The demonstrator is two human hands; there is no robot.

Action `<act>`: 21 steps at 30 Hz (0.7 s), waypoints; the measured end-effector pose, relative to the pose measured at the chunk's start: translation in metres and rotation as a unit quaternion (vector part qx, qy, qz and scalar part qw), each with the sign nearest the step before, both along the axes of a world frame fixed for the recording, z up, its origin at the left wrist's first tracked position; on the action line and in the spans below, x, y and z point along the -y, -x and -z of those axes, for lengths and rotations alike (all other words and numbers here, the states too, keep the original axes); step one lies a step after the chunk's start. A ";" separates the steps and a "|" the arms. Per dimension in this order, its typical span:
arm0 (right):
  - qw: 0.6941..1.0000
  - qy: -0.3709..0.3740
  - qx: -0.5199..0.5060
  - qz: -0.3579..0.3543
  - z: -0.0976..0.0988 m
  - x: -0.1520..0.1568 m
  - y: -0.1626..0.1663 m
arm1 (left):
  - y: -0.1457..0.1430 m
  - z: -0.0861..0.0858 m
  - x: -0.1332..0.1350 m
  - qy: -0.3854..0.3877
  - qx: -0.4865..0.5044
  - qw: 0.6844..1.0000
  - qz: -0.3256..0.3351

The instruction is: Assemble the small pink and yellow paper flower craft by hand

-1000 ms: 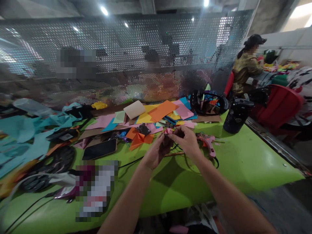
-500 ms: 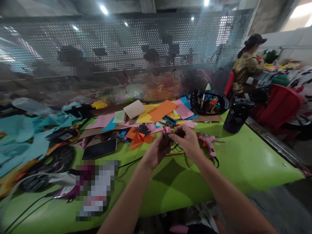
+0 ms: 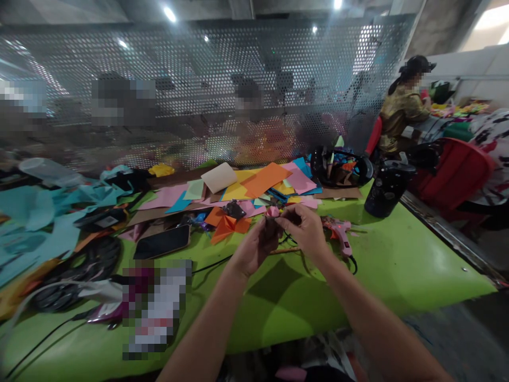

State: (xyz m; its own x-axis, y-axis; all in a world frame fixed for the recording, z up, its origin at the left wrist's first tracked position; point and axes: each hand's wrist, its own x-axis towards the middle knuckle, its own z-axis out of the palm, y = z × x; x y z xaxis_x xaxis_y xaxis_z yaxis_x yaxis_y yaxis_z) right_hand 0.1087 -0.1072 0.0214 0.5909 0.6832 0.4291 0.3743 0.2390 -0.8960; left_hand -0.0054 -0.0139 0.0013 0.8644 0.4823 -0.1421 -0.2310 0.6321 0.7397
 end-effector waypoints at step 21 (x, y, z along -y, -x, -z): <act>0.996 0.003 -0.085 -0.031 -0.002 -0.002 -0.001 | -0.002 -0.001 0.001 -0.071 -0.001 0.997 -0.013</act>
State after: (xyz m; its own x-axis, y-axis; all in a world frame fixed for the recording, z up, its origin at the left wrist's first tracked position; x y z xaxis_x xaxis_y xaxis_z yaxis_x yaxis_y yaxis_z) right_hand 0.1093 -0.1052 0.0230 0.6112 0.7226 0.3229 0.2019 0.2522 -0.9464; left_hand -0.0036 -0.0150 0.0021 0.8512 0.5197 -0.0734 -0.2437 0.5152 0.8217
